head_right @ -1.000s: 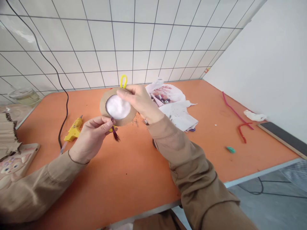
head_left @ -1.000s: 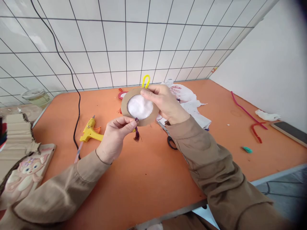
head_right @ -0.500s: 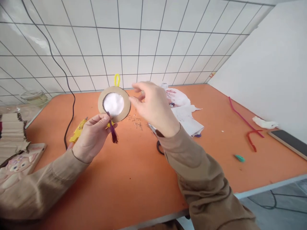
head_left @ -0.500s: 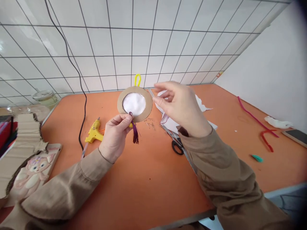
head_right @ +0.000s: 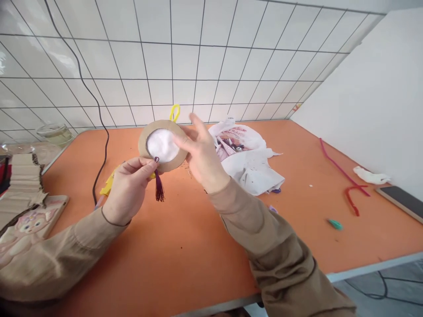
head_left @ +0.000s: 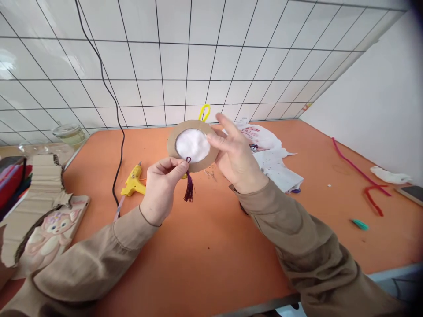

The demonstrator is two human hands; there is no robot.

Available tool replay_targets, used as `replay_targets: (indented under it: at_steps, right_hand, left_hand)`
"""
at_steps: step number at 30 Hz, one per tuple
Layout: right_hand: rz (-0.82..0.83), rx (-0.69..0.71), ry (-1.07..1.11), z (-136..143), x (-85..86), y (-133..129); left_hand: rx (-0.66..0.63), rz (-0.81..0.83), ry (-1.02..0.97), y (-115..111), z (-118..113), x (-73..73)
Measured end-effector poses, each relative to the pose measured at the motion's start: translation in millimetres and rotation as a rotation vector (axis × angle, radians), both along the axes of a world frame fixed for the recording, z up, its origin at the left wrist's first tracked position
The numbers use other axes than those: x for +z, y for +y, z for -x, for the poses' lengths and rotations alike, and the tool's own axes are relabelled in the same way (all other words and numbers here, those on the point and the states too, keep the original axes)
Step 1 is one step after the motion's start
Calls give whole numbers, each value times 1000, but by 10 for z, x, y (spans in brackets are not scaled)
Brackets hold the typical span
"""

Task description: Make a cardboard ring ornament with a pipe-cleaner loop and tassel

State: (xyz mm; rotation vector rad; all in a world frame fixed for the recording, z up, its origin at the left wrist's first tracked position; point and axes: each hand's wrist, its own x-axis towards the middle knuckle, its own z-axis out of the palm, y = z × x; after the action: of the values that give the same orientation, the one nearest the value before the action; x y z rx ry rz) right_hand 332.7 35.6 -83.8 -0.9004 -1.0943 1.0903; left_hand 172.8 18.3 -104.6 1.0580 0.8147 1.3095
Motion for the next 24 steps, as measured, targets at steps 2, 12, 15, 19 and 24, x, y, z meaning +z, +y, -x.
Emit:
replay_targets:
  at_steps: [2, 12, 15, 19, 24]
  right_hand:
    - [12, 125, 121, 33, -33, 2]
    - [52, 252, 282, 433, -187, -194]
    - [66, 229, 273, 424, -180, -184]
    - [60, 112, 261, 416, -205, -148]
    - [-12, -34, 132, 412, -237, -126]
  left_hand:
    - [-5, 15, -16, -4, -3, 19]
    - [23, -26, -21, 20, 15, 30]
    - [54, -48, 34, 14, 16, -13]
    - [67, -76, 101, -1, 8, -30]
    - [93, -80, 165, -17, 4, 11]
